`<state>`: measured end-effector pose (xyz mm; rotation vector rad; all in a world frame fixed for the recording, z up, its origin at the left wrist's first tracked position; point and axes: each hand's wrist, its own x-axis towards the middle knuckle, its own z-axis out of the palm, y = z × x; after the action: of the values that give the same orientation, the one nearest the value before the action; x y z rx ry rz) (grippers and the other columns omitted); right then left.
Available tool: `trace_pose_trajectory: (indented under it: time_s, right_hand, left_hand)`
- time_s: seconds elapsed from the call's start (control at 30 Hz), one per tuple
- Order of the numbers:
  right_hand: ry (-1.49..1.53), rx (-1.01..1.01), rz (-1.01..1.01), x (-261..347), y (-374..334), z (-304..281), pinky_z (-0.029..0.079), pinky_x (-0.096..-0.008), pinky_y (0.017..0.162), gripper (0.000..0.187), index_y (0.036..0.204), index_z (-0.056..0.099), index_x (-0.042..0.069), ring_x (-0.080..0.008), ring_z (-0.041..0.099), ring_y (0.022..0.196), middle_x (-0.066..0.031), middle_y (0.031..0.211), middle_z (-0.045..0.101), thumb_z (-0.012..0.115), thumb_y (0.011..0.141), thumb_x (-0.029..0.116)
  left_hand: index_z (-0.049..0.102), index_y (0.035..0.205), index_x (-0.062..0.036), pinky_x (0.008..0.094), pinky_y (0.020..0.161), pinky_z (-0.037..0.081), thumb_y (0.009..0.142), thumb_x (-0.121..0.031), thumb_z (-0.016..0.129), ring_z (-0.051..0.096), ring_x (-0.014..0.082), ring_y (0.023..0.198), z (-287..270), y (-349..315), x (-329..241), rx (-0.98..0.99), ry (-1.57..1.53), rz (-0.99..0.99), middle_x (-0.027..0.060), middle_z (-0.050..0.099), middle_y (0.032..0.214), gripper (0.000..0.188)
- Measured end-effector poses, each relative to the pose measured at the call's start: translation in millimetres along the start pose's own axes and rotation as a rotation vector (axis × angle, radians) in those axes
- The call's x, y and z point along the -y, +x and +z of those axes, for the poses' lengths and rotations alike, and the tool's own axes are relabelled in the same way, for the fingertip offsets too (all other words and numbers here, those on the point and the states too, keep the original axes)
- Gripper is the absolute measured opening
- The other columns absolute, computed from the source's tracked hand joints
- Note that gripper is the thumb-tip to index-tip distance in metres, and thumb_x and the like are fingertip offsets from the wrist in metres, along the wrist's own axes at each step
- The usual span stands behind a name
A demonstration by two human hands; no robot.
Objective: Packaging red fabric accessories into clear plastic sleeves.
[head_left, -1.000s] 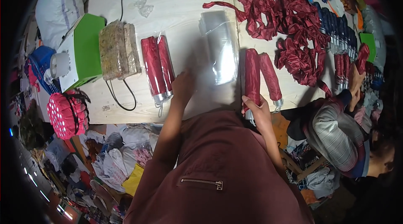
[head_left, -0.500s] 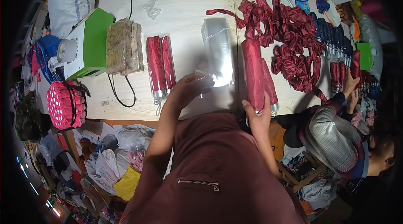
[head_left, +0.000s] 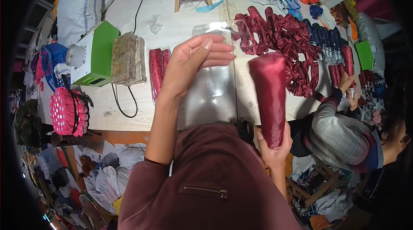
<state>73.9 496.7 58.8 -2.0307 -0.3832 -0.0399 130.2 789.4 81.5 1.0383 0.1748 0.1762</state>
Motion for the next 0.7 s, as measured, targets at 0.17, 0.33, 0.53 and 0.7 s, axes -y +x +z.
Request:
trace_pose_trajectory:
  time_s: [0.17,0.33,0.53,0.7]
  right_hand:
    - [-0.092,0.092,-0.214,8.6,-1.9,-6.9,0.055,-0.0352,0.079,0.058,0.124,0.057,-0.010,-0.0319,0.069,0.088,-0.0237,0.110,0.068,0.073,0.070,0.001]
    - [-0.104,0.139,-0.309,10.9,-3.8,-7.1,0.056,-0.0357,0.079,0.058,0.123,0.059,-0.010,-0.0333,0.069,0.088,-0.0237,0.110,0.069,0.074,0.067,0.000]
    - [-0.147,0.104,-0.279,8.0,-3.1,-9.5,0.056,-0.0360,0.081,0.060,0.124,0.059,-0.010,-0.0336,0.069,0.092,-0.0241,0.112,0.068,0.073,0.067,0.000]
    - [-0.176,0.032,-0.231,2.2,-1.7,-11.7,0.056,-0.0364,0.082,0.061,0.124,0.058,-0.010,-0.0335,0.069,0.094,-0.0243,0.113,0.068,0.074,0.066,0.000]
  left_hand:
    - [0.059,0.117,0.0103,0.0298,0.075,0.061,0.099,-0.013,0.058,0.073,0.0272,0.082,10.7,2.4,-0.1,-0.039,0.026,0.082,0.0218,0.071,0.097,0.029]
    - [0.063,0.110,0.0094,0.0268,0.069,0.060,0.096,-0.013,0.064,0.073,0.0263,0.076,17.8,2.0,3.6,-0.120,0.001,0.146,0.0209,0.072,0.090,0.026]
    - [0.065,0.103,0.0076,0.0261,0.070,0.060,0.096,-0.015,0.065,0.073,0.0253,0.077,18.0,-5.9,0.2,-0.105,0.032,0.130,0.0205,0.072,0.086,0.024]
    - [0.066,0.105,0.0073,0.0274,0.074,0.059,0.098,-0.018,0.063,0.073,0.0249,0.080,7.2,-9.5,4.7,0.107,0.089,0.269,0.0205,0.072,0.086,0.027]
